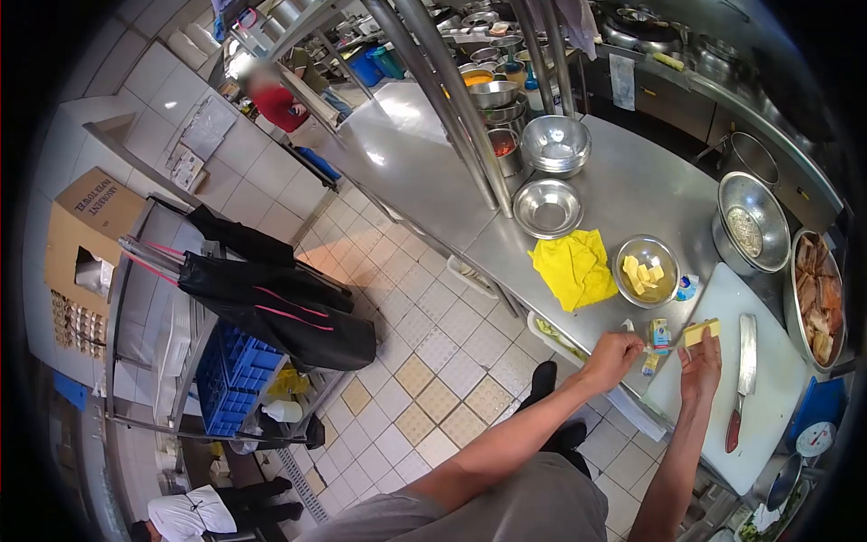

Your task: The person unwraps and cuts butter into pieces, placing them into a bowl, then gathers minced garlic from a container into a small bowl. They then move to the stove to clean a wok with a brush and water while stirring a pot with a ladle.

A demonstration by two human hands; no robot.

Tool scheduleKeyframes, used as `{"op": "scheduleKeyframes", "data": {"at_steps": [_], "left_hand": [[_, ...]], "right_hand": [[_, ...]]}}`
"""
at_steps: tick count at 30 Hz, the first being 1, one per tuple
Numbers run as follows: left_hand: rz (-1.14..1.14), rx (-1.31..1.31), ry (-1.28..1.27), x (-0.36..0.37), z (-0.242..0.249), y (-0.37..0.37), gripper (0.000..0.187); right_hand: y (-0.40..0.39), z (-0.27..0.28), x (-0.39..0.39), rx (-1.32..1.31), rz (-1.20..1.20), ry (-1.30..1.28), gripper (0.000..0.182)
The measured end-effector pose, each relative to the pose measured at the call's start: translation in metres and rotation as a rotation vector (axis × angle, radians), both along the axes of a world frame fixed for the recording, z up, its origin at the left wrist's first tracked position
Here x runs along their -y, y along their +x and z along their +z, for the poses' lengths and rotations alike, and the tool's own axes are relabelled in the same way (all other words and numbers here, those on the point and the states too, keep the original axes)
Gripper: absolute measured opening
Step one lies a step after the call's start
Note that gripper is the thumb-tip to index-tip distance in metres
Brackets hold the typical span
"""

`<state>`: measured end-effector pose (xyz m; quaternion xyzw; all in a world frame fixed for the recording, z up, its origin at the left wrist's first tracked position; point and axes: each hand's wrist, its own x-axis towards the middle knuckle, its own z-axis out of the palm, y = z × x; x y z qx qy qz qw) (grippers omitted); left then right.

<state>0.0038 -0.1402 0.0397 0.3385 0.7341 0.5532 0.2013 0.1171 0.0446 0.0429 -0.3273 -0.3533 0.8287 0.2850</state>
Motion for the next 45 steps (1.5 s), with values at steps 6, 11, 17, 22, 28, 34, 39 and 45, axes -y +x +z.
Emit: {"op": "scheduleKeyframes", "data": {"at_steps": [6,11,17,22,28,34,39,45], "left_hand": [[0.102,-0.194,-0.053,-0.018,-0.024,0.003,0.012],[0.076,-0.344,-0.296,-0.03,-0.018,0.01,0.017],[0.1,-0.501,-0.353,-0.026,-0.006,0.009,0.016],[0.056,-0.465,-0.406,-0.028,0.003,0.009,0.014],[-0.038,-0.411,-0.405,-0.03,0.015,0.014,0.016],[-0.158,-0.488,-0.598,-0.033,-0.016,0.019,0.018],[-0.057,-0.477,-0.494,-0.034,0.004,0.022,0.016],[-0.013,-0.688,-0.553,-0.031,-0.032,0.021,0.015]], "right_hand": [[0.006,-0.022,-0.023,-0.062,-0.123,0.003,0.025],[0.012,-0.014,-0.012,0.075,-0.127,0.123,0.019],[0.016,-0.006,0.007,0.216,-0.102,0.295,0.026],[0.013,-0.003,0.018,0.233,-0.133,0.373,0.045],[0.014,-0.011,0.019,0.249,-0.191,0.358,0.043],[0.019,-0.016,0.018,0.224,-0.215,0.347,0.039],[0.022,-0.009,0.018,0.223,-0.242,0.335,0.038],[0.026,-0.004,0.014,0.215,-0.288,0.323,0.036]]}}
